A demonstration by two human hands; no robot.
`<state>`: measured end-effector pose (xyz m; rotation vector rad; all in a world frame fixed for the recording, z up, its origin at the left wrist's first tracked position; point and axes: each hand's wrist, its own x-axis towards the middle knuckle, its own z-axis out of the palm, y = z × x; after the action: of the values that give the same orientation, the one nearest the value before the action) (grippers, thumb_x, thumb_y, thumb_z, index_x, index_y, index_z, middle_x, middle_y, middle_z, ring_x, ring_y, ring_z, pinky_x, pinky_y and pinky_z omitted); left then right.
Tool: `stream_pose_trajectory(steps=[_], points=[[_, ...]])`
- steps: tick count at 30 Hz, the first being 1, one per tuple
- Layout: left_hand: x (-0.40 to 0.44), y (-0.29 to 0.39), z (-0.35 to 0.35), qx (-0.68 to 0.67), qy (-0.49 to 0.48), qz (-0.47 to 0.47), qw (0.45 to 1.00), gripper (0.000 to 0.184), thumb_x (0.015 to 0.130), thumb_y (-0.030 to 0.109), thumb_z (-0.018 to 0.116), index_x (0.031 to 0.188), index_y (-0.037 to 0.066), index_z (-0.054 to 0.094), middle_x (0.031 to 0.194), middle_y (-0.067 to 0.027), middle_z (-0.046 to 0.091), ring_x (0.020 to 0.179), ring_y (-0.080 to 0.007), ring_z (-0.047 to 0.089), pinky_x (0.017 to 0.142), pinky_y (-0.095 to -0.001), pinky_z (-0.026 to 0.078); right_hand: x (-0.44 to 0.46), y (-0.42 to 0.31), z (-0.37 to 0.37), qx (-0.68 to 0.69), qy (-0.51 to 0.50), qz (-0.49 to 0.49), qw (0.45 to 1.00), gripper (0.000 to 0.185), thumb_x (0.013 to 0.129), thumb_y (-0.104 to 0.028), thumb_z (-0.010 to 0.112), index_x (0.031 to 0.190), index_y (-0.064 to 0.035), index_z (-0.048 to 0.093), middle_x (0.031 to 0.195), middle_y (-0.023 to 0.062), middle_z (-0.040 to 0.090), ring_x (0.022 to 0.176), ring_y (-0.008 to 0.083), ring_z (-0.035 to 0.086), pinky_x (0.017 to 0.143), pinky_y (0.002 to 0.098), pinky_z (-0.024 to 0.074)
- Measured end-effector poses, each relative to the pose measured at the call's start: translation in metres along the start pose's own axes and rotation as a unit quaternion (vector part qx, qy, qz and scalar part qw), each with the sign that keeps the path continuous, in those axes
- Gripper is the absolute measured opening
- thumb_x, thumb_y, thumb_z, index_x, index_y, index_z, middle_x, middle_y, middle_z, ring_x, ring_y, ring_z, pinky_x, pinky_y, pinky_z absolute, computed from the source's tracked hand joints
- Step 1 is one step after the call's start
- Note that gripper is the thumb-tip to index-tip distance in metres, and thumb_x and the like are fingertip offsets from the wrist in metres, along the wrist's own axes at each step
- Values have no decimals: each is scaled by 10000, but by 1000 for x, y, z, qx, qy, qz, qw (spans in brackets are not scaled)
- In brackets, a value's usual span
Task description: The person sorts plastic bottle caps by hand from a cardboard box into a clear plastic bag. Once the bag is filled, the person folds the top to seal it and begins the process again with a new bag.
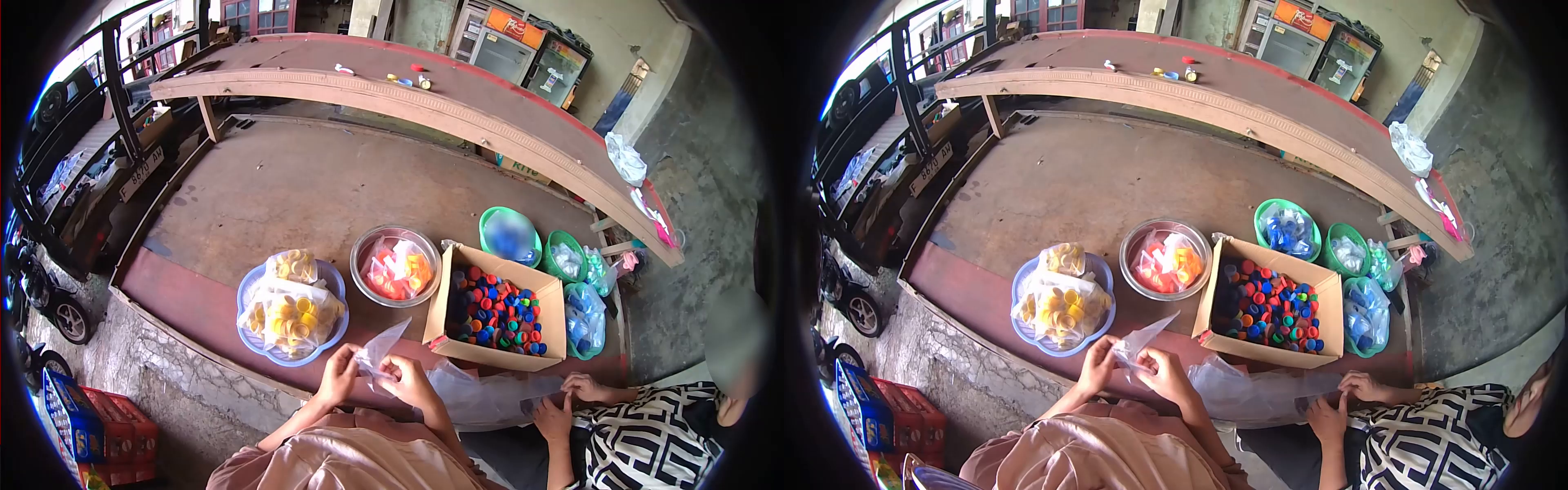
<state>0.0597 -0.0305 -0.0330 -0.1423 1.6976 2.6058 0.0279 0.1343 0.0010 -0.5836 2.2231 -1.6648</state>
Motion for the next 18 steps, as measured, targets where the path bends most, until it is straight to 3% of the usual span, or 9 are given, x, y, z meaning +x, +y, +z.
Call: stream_pose_trajectory(steps=[2, 5, 7, 9, 12, 16, 18], points=[[4, 0, 0, -119, -2, -34, 992, 96, 919, 61, 428, 950, 35, 515, 847, -18, 557, 748, -81, 530, 723, -240, 473, -2, 6, -3, -31, 16, 18, 999, 132, 717, 33, 606, 834, 1, 556, 712, 22, 580, 606, 49, 522, 535, 201, 424], [3, -11, -8, -221, -72, -94, 968, 116, 919, 77, 409, 948, 56, 520, 813, -23, 554, 681, -90, 511, 641, -230, 438, -1, 38, -4, 70, 132, 37, 988, 105, 722, 23, 605, 810, -9, 558, 741, 10, 588, 654, 54, 534, 575, 200, 431], [-3, -11, -3, -90, -125, -141, 978, 105, 900, 68, 404, 940, 56, 500, 731, 2, 484, 626, -68, 437, 573, -213, 367, 2, 38, -3, 282, 148, 24, 948, 89, 780, 15, 571, 858, -14, 540, 774, 37, 586, 744, 84, 566, 662, 213, 462], [-3, -7, 2, -87, -166, -139, 973, 86, 902, 80, 411, 935, 59, 487, 704, 14, 452, 619, -62, 413, 565, -211, 348, 1, 33, 5, 352, 202, 99, 909, 97, 798, 13, 552, 887, -18, 526, 775, 44, 585, 743, 110, 582, 651, 230, 484], [0, -13, 7, -57, -130, -80, 987, 77, 890, 56, 439, 962, 73, 459, 778, 21, 463, 627, -54, 423, 570, -207, 366, 2, 22, 7, 427, 229, 132, 865, 95, 807, -6, 523, 896, -38, 529, 753, 37, 572, 666, 95, 565, 553, 215, 453], [4, -19, 8, -62, -102, -23, 993, 176, 866, 4, 448, 1020, 88, 439, 859, 19, 474, 649, -46, 447, 556, -192, 380, 2, 27, 13, 447, 168, 132, 868, 77, 819, -76, 501, 869, -30, 537, 659, 18, 531, 523, 79, 494, 455, 192, 375], [12, -19, 5, -80, -58, -21, 995, 187, 870, 6, 446, 1036, 92, 436, 866, 14, 482, 652, -42, 454, 542, -183, 379, -1, 34, 24, 365, 85, 136, 917, 67, 819, -94, 510, 818, -39, 549, 623, -26, 489, 498, 43, 408, 448, 184, 301]])
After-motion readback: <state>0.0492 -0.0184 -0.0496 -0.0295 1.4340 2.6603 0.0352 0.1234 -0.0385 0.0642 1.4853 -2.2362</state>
